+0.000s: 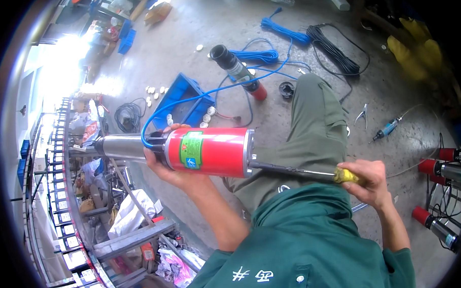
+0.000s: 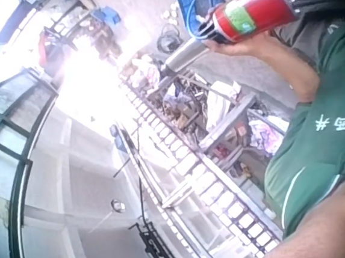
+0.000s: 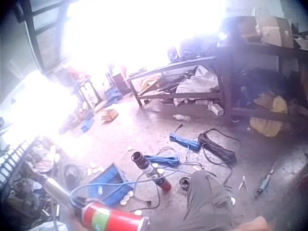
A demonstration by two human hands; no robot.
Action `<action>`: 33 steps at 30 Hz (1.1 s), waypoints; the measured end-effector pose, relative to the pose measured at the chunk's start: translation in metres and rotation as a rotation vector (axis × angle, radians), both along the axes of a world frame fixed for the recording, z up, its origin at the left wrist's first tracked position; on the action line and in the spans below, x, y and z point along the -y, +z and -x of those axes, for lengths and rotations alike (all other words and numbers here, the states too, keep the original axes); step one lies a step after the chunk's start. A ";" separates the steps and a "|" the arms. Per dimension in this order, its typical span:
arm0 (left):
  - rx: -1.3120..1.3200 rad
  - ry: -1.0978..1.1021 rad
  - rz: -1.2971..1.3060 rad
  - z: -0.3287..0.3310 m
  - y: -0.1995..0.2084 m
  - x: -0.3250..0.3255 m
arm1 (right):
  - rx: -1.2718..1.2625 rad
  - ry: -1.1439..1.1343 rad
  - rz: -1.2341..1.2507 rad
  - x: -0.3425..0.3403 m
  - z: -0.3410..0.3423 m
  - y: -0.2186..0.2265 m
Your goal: The person assembles components of submersible water pumps, using a screwdriver to secure a base plate, handling electrical cables, and applying labels to the pump bodies while working on the floor of a warehouse.
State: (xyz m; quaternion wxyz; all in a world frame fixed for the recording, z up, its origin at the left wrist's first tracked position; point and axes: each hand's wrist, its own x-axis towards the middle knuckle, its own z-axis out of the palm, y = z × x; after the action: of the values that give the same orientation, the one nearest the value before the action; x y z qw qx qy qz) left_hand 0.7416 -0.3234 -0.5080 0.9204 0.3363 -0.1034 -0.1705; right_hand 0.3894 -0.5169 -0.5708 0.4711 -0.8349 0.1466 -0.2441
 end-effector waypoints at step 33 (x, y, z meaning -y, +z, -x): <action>0.153 -0.392 0.606 -0.023 0.000 0.001 | -0.775 0.758 -1.648 -0.010 -0.004 -0.014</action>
State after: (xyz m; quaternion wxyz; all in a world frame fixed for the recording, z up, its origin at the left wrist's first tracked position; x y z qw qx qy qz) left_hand 0.7642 -0.3240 -0.5075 0.9178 0.0340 -0.2800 -0.2795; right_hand 0.3930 -0.5064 -0.5843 0.8719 -0.2593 0.1375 0.3919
